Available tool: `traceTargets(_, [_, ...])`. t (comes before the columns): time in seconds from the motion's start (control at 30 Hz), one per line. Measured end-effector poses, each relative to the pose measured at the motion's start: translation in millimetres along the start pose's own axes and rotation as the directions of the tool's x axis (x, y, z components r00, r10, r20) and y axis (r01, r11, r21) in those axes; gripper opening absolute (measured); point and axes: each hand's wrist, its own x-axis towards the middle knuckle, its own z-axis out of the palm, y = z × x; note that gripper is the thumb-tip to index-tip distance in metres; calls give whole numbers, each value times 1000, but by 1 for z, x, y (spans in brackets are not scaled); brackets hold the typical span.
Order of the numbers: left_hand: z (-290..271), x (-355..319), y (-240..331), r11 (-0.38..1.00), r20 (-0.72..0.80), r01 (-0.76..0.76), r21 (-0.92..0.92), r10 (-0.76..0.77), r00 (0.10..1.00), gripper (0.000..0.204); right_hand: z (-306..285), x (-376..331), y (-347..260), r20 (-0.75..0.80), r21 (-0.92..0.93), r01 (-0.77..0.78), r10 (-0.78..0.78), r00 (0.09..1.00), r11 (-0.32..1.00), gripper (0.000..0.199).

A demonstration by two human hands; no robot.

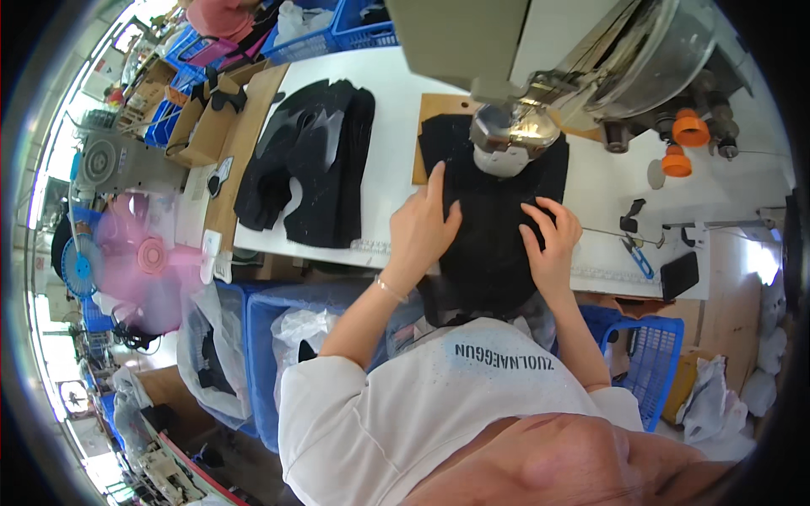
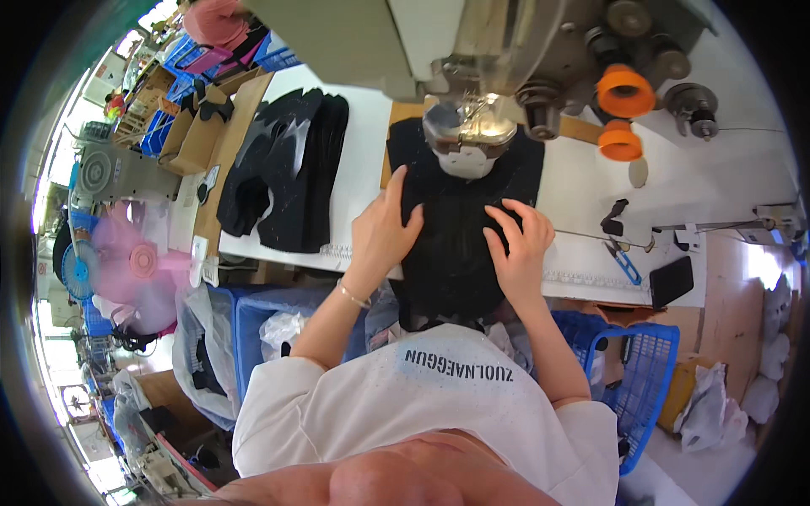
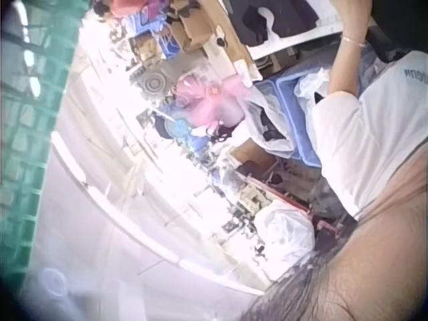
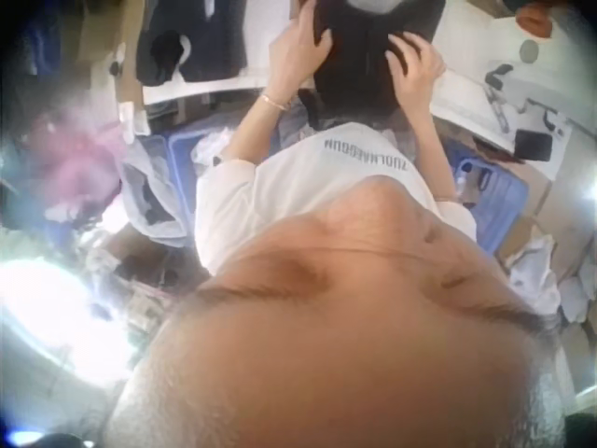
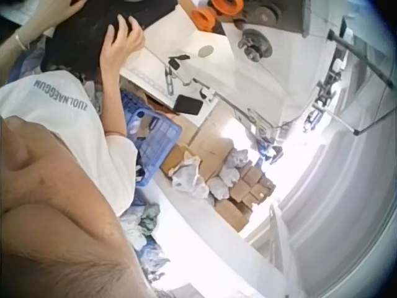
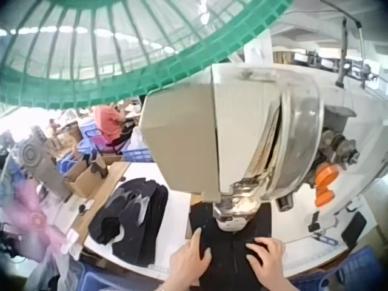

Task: The person takes shoe fabric components from a crate and stitches them together using a sewing machine.

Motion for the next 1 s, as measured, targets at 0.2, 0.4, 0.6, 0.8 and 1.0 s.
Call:
traceTargets(0.2, [-42,3,29,855,-456,-379,-354,196,868,60,-47,43,-14,-33,98,65,-62,998,993,41])
traceTargets(0.4, [0,36,55,360,-27,-38,-932,37,999,65,-43,93,-17,214,660,-212,90,973,721,47])
traceTargets(0.6, [-16,64,32,570,-390,-759,314,807,444,38,-48,99,1,322,612,-299,114,940,732,41])
traceTargets(0.8, [-19,80,27,499,-424,-845,191,819,388,31,-46,103,1,355,583,-355,164,920,731,44])
traceTargets(1.0, [-22,92,25,461,-418,-877,134,829,372,30,-41,107,-10,267,707,-357,237,934,611,23])
